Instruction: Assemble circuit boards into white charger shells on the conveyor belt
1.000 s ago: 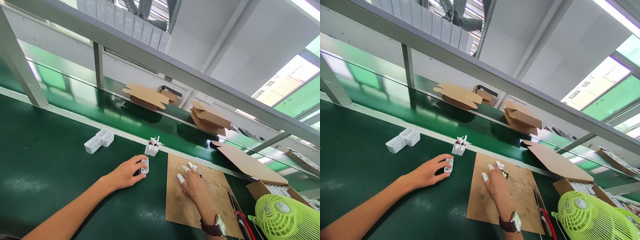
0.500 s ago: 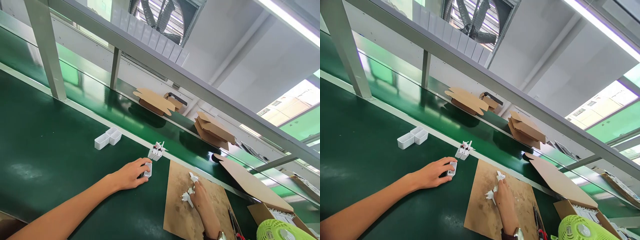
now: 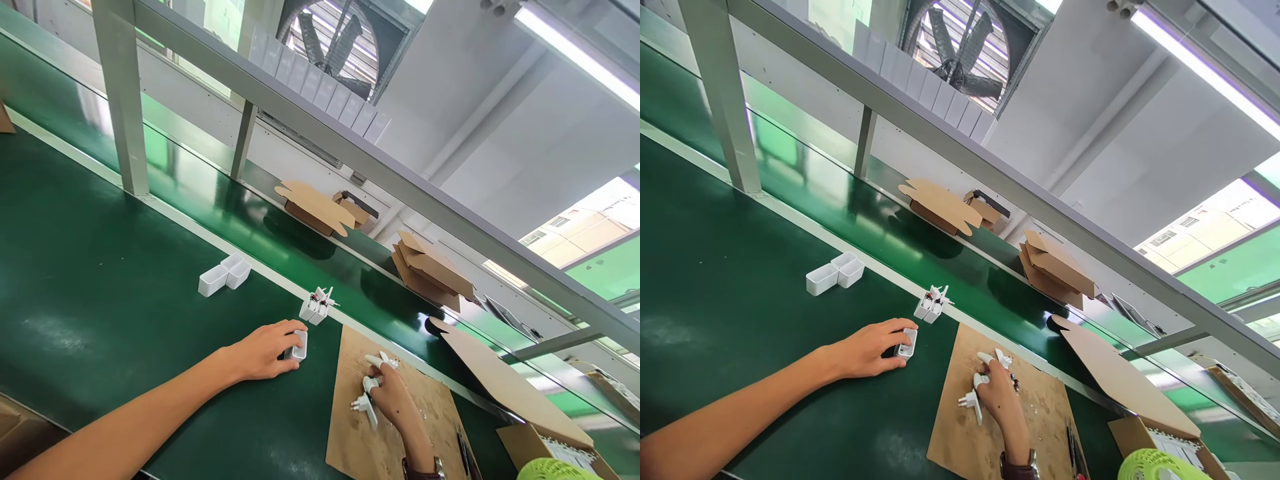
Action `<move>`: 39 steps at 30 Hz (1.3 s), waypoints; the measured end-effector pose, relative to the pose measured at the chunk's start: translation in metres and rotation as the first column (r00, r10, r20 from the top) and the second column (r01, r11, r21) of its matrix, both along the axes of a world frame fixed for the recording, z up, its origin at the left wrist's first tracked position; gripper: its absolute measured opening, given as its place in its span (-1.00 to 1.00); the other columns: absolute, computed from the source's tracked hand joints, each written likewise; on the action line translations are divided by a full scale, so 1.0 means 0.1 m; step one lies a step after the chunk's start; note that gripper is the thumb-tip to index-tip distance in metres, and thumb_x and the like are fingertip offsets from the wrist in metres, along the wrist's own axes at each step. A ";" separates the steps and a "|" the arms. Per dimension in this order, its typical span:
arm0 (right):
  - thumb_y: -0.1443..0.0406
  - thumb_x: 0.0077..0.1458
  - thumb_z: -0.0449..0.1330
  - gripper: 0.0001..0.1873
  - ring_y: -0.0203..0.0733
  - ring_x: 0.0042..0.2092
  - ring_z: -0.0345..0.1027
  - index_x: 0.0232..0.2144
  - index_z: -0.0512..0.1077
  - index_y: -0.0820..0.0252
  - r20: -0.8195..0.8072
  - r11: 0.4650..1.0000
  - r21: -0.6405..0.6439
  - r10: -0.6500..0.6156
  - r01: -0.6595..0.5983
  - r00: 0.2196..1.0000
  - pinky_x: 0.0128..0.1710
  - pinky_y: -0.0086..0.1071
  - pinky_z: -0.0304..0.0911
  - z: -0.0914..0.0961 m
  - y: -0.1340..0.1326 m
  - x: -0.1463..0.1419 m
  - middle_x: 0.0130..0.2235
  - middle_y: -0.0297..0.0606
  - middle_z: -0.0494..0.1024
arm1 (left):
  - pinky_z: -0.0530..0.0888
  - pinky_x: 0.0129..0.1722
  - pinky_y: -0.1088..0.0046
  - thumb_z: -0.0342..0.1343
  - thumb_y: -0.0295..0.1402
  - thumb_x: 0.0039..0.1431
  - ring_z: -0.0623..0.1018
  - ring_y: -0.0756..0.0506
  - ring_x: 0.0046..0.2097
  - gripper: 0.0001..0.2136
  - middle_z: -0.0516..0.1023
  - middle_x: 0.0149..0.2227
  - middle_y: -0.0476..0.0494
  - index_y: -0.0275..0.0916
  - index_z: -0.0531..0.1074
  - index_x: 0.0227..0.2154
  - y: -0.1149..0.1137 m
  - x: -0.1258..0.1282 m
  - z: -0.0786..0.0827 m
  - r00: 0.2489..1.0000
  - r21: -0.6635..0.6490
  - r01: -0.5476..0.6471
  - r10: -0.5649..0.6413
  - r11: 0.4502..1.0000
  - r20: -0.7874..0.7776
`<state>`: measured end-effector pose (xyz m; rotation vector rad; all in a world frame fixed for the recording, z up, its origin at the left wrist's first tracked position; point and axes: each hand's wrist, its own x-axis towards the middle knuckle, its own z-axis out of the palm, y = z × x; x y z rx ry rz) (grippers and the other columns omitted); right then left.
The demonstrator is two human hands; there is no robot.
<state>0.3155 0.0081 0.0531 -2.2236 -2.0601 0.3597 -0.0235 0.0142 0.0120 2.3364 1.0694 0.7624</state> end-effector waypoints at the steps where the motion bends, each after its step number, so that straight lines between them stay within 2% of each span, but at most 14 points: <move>1: 0.38 -0.02 0.15 -0.72 -0.08 -0.16 0.55 -0.22 0.52 0.15 -0.070 0.999 0.016 0.035 -0.034 0.997 -0.14 -0.30 0.42 0.00 -0.02 -0.04 -0.21 -0.22 0.61 | 0.53 0.06 0.27 0.22 -0.35 0.20 0.56 -0.24 0.12 -0.82 0.44 0.24 -0.20 -0.16 0.52 -0.13 0.00 0.00 -0.01 1.000 0.012 0.002 -0.002 1.000 0.008; 3: 0.33 0.02 0.16 -0.66 -0.08 -0.14 0.55 -0.11 0.53 0.13 -0.250 0.988 0.071 0.150 -0.137 0.956 -0.04 -0.22 0.45 0.01 -0.07 -0.15 -0.17 -0.23 0.60 | 0.53 0.05 0.29 0.23 -0.35 0.19 0.57 -0.22 0.11 -0.82 0.46 0.22 -0.19 -0.16 0.52 -0.14 0.01 0.00 -0.03 1.000 0.036 0.004 -0.005 0.999 0.025; 6: 0.28 0.09 0.20 -0.61 -0.07 -0.03 0.53 0.00 0.51 0.08 -0.505 0.940 0.133 0.336 -0.314 0.795 0.15 -0.07 0.39 0.03 -0.12 -0.36 -0.06 -0.22 0.60 | 0.55 0.04 0.29 0.23 -0.38 0.18 0.59 -0.23 0.10 -0.83 0.46 0.21 -0.20 -0.16 0.52 -0.15 0.01 0.00 -0.03 0.999 0.060 -0.004 0.002 0.998 0.033; 9: 0.20 0.10 0.24 -0.59 -0.05 -0.03 0.56 0.03 0.49 0.07 -0.715 0.906 0.094 0.349 -0.412 0.606 0.11 -0.03 0.44 0.00 -0.04 -0.57 -0.05 -0.17 0.62 | 0.56 0.06 0.24 0.23 -0.40 0.19 0.58 -0.24 0.11 -0.82 0.47 0.20 -0.20 -0.15 0.51 -0.14 0.01 -0.01 -0.02 0.999 0.070 -0.002 0.000 0.998 0.036; 11: 0.15 0.12 0.22 -0.60 -0.05 -0.04 0.58 0.01 0.49 0.10 -0.774 0.901 0.077 0.324 -0.428 0.543 0.10 -0.03 0.45 -0.06 0.06 -0.69 -0.08 -0.15 0.64 | 0.55 0.08 0.23 0.23 -0.39 0.19 0.57 -0.24 0.13 -0.82 0.47 0.20 -0.20 -0.15 0.51 -0.13 0.02 -0.02 -0.02 0.999 0.070 0.007 -0.010 0.998 0.046; 15: 0.16 0.17 0.17 -0.61 -0.03 0.03 0.54 0.01 0.51 0.14 -0.673 0.939 0.094 0.304 -0.330 0.674 0.17 -0.02 0.38 -0.18 0.20 -0.80 -0.02 -0.10 0.63 | 0.55 0.10 0.24 0.23 -0.39 0.21 0.56 -0.23 0.15 -0.83 0.46 0.22 -0.20 -0.16 0.51 -0.13 0.03 -0.05 -0.01 0.999 0.069 -0.008 0.006 0.998 0.042; 17: 0.16 0.19 0.18 -0.62 -0.03 -0.03 0.54 0.01 0.52 0.15 -0.637 0.950 0.075 0.280 -0.304 0.719 0.11 -0.05 0.41 -0.20 0.19 -0.80 -0.05 -0.11 0.64 | 0.57 0.08 0.26 0.23 -0.38 0.22 0.56 -0.21 0.14 -0.84 0.46 0.22 -0.19 -0.15 0.51 -0.13 0.04 -0.06 -0.01 0.999 0.072 -0.018 0.016 0.997 0.029; 20: 0.12 0.27 0.16 -0.60 -0.13 -0.25 0.50 0.07 0.50 0.15 -0.547 0.933 -0.024 0.288 -0.359 0.786 -0.13 -0.21 0.46 -0.15 0.04 -0.80 -0.24 -0.23 0.62 | 0.59 0.04 0.28 0.22 -0.36 0.23 0.57 -0.21 0.12 -0.84 0.45 0.22 -0.20 -0.15 0.50 -0.13 0.04 -0.07 -0.02 1.000 0.083 -0.021 0.022 0.996 -0.002; 22: 0.05 0.24 0.23 -0.49 -0.18 -0.31 0.43 0.14 0.44 0.14 -0.445 0.886 -0.060 0.388 -0.459 0.807 -0.23 -0.28 0.42 -0.11 -0.10 -0.83 -0.28 -0.29 0.57 | 0.58 0.05 0.26 0.20 -0.35 0.26 0.57 -0.21 0.12 -0.84 0.44 0.23 -0.21 -0.16 0.49 -0.11 0.05 -0.06 -0.03 1.000 0.095 -0.024 0.026 0.995 -0.017; 26: -0.01 -0.02 0.45 -0.14 -0.02 -0.18 0.39 0.24 0.34 0.19 -0.239 0.775 0.050 0.621 -0.630 0.746 -0.14 -0.14 0.39 -0.09 -0.30 -0.92 -0.15 -0.18 0.48 | 0.57 0.10 0.24 0.17 -0.33 0.29 0.55 -0.22 0.16 -0.77 0.40 0.25 -0.21 -0.13 0.46 -0.01 0.04 -0.06 -0.04 0.999 0.084 -0.054 0.054 0.995 -0.005; 30: 0.31 0.18 0.27 -0.34 0.01 -0.07 0.38 0.29 0.25 0.15 -0.274 0.790 0.139 0.610 -0.597 0.744 -0.04 -0.10 0.39 -0.14 -0.30 -0.93 -0.07 -0.12 0.47 | 0.55 0.15 0.24 0.18 -0.33 0.29 0.52 -0.20 0.19 -0.51 0.36 0.28 -0.20 -0.07 0.25 0.24 0.05 -0.07 -0.03 0.992 -0.001 -0.126 0.126 0.992 0.020; 33: 0.49 0.15 0.10 -0.32 0.02 0.04 0.36 0.32 0.20 0.14 -0.321 0.784 0.214 0.619 -0.582 0.716 0.07 -0.05 0.37 -0.16 -0.27 -0.86 0.04 -0.07 0.47 | 0.57 0.12 0.27 0.18 -0.31 0.29 0.54 -0.18 0.16 -0.45 0.37 0.27 -0.18 -0.05 0.16 0.29 0.06 -0.07 -0.04 0.990 -0.048 -0.137 0.137 0.989 0.008; 36: 0.54 0.04 0.08 -0.23 0.04 0.16 0.32 0.31 0.20 0.13 -0.360 0.752 0.217 0.654 -0.622 0.665 0.18 -0.02 0.31 -0.14 -0.26 -0.78 0.17 -0.06 0.43 | 0.59 0.07 0.26 0.19 -0.29 0.29 0.54 -0.17 0.13 -0.44 0.38 0.26 -0.18 -0.04 0.15 0.29 0.06 -0.07 -0.05 0.990 -0.079 -0.138 0.140 0.987 0.009; 39: 0.46 0.04 0.22 -0.21 0.07 0.23 0.28 0.32 0.20 0.08 -0.398 0.737 0.168 0.658 -0.655 0.639 0.22 -0.02 0.27 -0.14 -0.26 -0.76 0.25 -0.09 0.39 | 0.59 0.06 0.24 0.20 -0.29 0.28 0.55 -0.18 0.10 -0.45 0.41 0.23 -0.18 -0.04 0.17 0.28 0.06 -0.07 -0.05 0.989 -0.102 -0.144 0.145 0.984 0.002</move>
